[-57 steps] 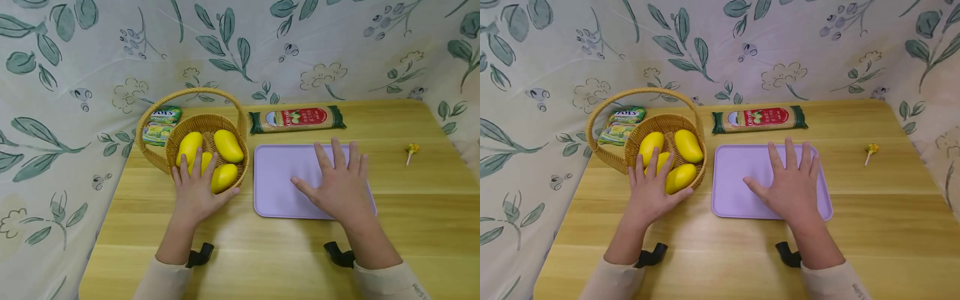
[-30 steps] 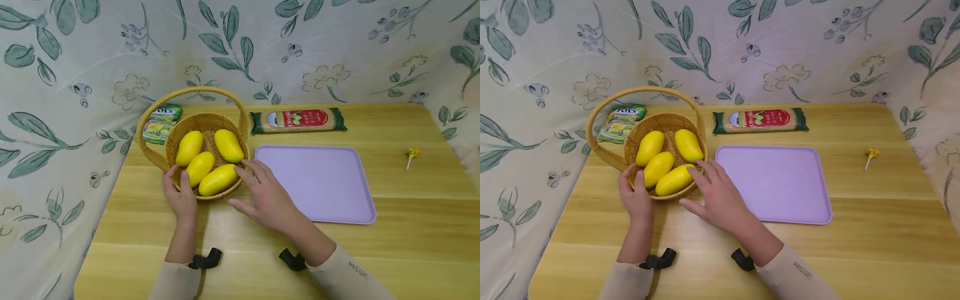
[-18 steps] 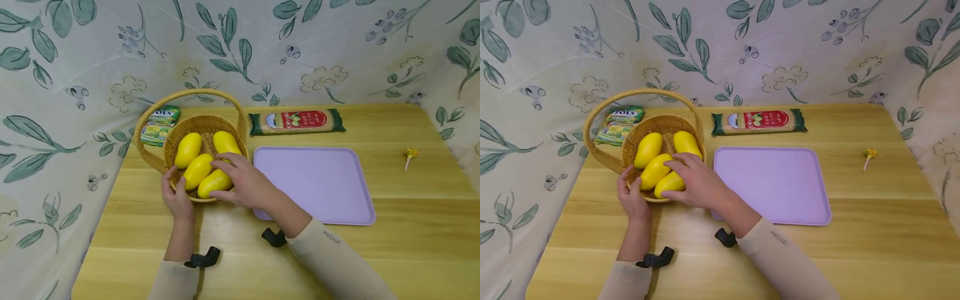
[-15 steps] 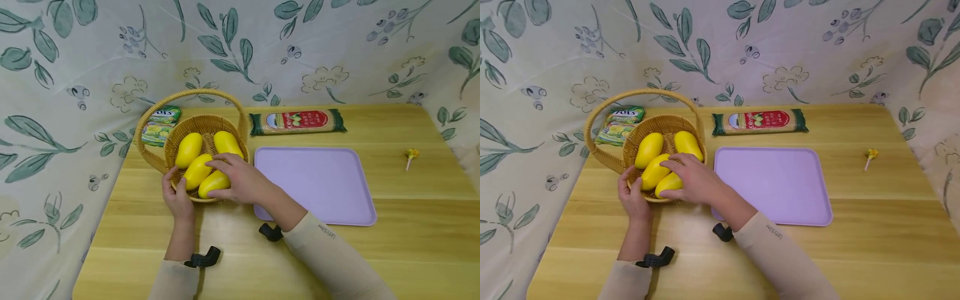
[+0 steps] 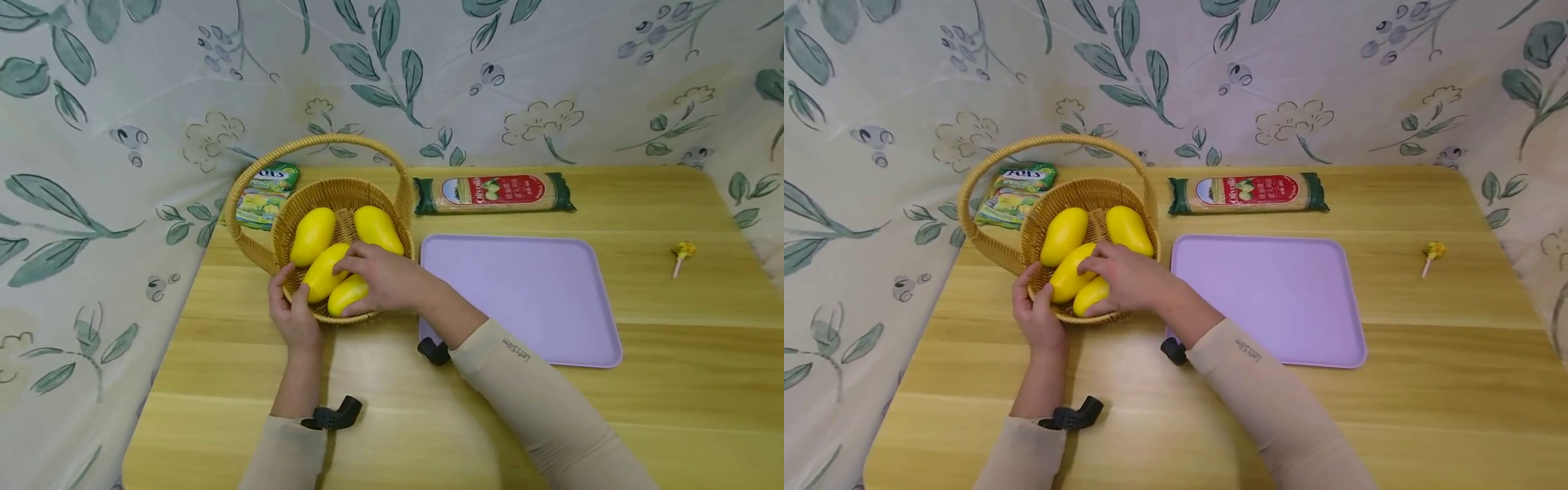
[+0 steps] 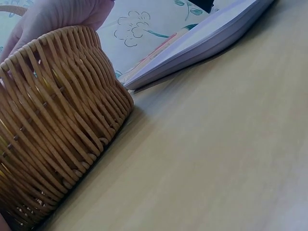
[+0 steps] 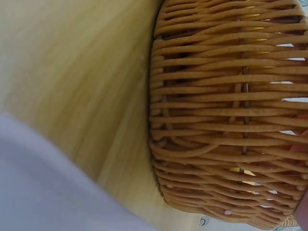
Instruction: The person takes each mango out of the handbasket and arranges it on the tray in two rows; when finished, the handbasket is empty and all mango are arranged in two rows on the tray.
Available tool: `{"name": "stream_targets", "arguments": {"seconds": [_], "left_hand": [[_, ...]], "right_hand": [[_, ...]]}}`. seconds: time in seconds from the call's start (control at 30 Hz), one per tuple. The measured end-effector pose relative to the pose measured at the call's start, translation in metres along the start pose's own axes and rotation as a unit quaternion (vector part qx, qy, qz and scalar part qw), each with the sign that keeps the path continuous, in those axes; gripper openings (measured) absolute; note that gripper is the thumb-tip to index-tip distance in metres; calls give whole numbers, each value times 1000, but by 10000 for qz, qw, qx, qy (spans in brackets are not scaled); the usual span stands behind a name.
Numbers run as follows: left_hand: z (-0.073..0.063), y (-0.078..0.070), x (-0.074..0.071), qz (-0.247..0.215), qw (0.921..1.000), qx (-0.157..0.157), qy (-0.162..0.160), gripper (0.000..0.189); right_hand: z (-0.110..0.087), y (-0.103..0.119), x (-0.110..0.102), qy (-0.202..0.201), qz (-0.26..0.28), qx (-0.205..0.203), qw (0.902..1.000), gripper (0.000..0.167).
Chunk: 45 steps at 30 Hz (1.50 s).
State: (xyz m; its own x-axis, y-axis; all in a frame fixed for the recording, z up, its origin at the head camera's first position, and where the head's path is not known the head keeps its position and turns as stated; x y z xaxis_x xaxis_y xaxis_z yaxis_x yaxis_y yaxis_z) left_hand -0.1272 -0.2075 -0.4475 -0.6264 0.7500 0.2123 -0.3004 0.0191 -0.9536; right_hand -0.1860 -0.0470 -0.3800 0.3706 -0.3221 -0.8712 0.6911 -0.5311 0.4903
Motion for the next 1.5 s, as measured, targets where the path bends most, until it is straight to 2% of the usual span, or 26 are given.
{"name": "stream_targets", "arguments": {"seconds": [0.27,0.57,0.83,1.2,1.5], "left_hand": [[1,-5,1,-42,9999,106,7,37],[-2,0,0,-25,10000,-11,32,36],[-2,2,-1,-7,10000,-52,24,37],[-2,-2,-1,-27,10000,30,57,37],[-2,-2,-1,95,9999,-5,77,36]], "right_hand": [[3,-2,1,82,-128,4,9999,62],[4,-4,7,601,-231,389,9972,62],[6,-4,11,873,-381,512,9941,59],[6,-4,11,889,-431,634,9931,58],[4,-4,9,705,-375,572,9952,59]]}}
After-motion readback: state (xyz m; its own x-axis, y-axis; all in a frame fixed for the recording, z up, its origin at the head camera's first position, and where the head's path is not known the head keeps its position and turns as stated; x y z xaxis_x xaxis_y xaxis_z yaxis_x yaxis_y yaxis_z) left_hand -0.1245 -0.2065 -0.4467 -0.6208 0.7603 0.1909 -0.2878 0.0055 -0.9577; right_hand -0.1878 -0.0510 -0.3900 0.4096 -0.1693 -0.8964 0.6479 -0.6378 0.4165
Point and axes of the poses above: each hand's wrist, its own z-axis towards the middle knuckle, its own x-axis out of the palm, y = z × x, the point moved 6 cm from there along z, towards the middle knuckle, and after that the axes turned 3 degrees about x, right-handed, at the moved point
